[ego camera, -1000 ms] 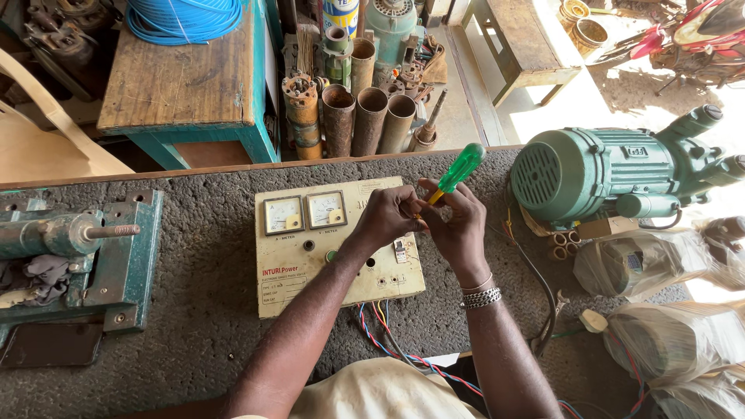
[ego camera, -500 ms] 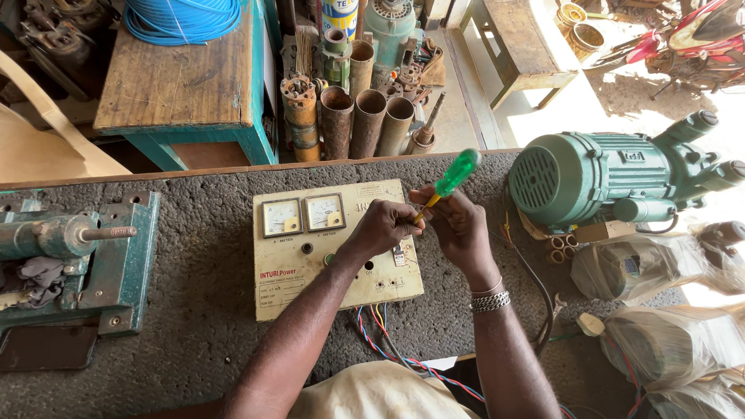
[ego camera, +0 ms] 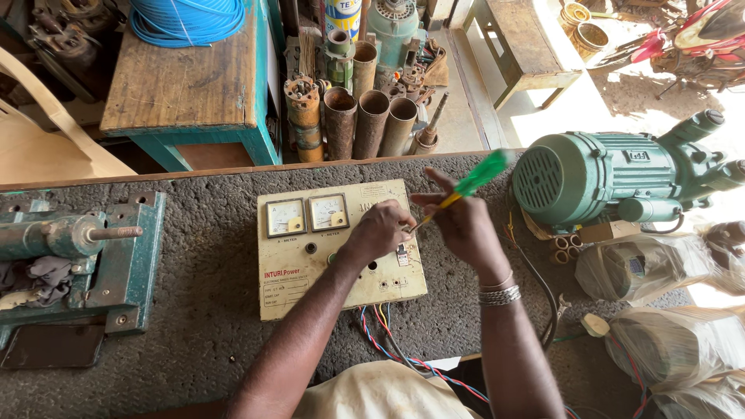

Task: The person uses a screwdriver to open an electrical control box, adjusts internal components and wiring, and then closes the box. The person repeats the opening and closing process while manipulating the internal parts.

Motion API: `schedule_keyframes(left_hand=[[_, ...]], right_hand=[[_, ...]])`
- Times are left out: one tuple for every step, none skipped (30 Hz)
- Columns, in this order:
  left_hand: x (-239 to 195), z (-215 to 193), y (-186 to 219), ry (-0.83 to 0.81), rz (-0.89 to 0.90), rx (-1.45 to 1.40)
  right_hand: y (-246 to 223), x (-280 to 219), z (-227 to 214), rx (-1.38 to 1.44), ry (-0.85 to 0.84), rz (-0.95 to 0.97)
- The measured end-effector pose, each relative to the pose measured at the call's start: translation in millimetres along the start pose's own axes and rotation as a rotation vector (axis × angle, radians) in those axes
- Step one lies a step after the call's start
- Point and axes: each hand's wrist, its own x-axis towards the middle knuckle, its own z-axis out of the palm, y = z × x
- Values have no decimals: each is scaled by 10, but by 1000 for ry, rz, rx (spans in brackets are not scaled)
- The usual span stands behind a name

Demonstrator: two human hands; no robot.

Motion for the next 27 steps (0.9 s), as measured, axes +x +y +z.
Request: schedule_keyframes(left_hand=[[-45,30,-18,96,85,57],[-84,60,-23,194,169,112],[-91,71,-29,290,254,167],[-110,87,-22,196,138,131],[-110,95,-8,100,23,94],[-95,84,6,1,-89,57],[-81,82,37,-16,-105,96],[-50,75,67,-35,-118,136],[-27,61,89,-53,-130,176],[6,42,103,-69,-148,180],[34,21,106,-85,-166,183],[48,21,111,-101,-186,185],[58,40,121,-111,-177,209],[46,50,118,-121,-170,235],[36,64,115,-130,-163,262],[9,84,115,-102,-125,297],[-19,101,115,-73,-87,333],[-33,117,121,-46,-45,370],[-45,134,134,-53,-4,480],[-54,160,152,-59,39,588],[-61,185,172,-65,82,696],[-57,201,184,-126,40,716],[-51,217,197,-187,-1,734],[-33,225,202,-246,-44,753],[-10,219,192,-258,-46,752],[12,224,189,-271,-49,749],[34,224,185,-283,-52,746]], right_hand=[[43,-6,-28,107,66,16],[95,-9,-51,213,129,32],[160,-20,-91,320,191,48],[235,-61,-150,256,244,41],[325,-105,-215,192,297,33],[427,-148,-250,129,353,24],[542,-201,-269,-11,318,195],[668,-266,-290,-152,283,364],[805,-329,-305,-293,244,532],[948,-384,-267,-458,228,489],[1086,-444,-157,-622,210,444],[1214,-522,-41,-617,184,510],[1330,-614,26,-611,158,575],[1426,-703,93,-632,117,624],[1501,-774,168,-653,75,673],[1551,-843,239,-672,30,723],[1576,-902,290,-705,86,606],[1580,-935,328,-734,146,490],[1564,-949,368,-762,205,373],[1536,-952,394,-765,187,406],[1500,-927,426,-768,168,438],[1457,-886,469,-771,149,467],[1398,-871,522,-697,165,398],[1342,-847,578,-623,181,326],[1288,-829,634,-548,197,255],[1236,-833,687,-397,182,316],[1186,-838,748,-246,165,375]])
